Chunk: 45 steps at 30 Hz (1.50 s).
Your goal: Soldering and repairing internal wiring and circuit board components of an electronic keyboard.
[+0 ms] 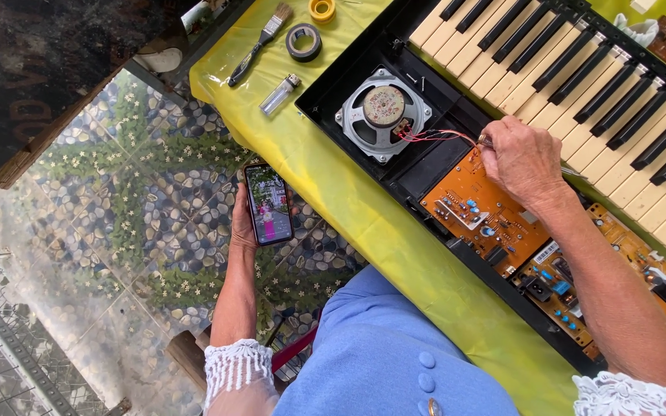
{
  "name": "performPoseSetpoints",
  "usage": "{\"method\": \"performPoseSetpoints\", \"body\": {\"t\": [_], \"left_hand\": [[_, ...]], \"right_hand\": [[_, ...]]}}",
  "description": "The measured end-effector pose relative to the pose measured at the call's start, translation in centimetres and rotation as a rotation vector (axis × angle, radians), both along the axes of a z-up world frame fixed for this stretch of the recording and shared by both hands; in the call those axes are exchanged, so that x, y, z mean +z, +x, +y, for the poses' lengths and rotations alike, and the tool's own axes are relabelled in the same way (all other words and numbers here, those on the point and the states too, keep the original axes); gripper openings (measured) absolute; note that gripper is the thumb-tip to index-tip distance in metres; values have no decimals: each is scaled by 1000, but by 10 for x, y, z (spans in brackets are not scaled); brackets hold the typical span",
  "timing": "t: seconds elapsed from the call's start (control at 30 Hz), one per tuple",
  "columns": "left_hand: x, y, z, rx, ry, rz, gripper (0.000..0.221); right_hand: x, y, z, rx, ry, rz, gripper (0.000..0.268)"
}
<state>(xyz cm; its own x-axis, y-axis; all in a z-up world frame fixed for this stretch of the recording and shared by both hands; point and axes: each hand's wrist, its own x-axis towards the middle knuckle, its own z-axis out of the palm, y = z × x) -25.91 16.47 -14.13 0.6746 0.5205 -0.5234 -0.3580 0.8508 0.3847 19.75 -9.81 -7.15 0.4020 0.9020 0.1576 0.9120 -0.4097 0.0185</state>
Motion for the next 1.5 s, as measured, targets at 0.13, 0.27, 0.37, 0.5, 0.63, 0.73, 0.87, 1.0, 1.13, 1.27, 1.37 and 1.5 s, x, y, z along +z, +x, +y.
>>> {"method": "performPoseSetpoints", "body": {"t": [0.13,0.27,0.37,0.5,0.63,0.73,0.87,1.0,1.13,1.27,1.37,1.5], "left_hand": [[-4,-2,0,-16,-9,-16,99],[-3,-2,2,-39,-5,-26,97],[-8,-3,3,-53,10,-31,96],[-20,-7,5,-64,1,-3,95],[-11,-3,-1,-36,-38,26,96],[0,1,-3,-37,-28,65,96],[-1,9,-4,-22,-24,156,86],[-86,-21,31,69,8,248,56],[32,17,-9,-15,-7,206,67],[10,16,-3,60,58,267,49],[-121,-21,55,-35,282,401,58],[-30,15,26,-228,720,488,52]], "right_hand": [[7,-5,2,-13,-4,1,14],[8,-4,2,-10,-9,1,15],[13,-8,3,-11,-8,10,15],[14,-7,3,-13,-22,15,16],[18,-10,4,-10,-24,12,15],[14,-10,3,-11,-52,-26,15],[15,-13,3,16,-87,-184,16],[15,-14,6,44,-75,-244,17],[26,-16,7,56,-73,-220,18],[36,-20,6,48,-82,-176,21],[36,-22,7,28,-67,-123,23],[36,-21,5,31,-20,-58,22]]}}
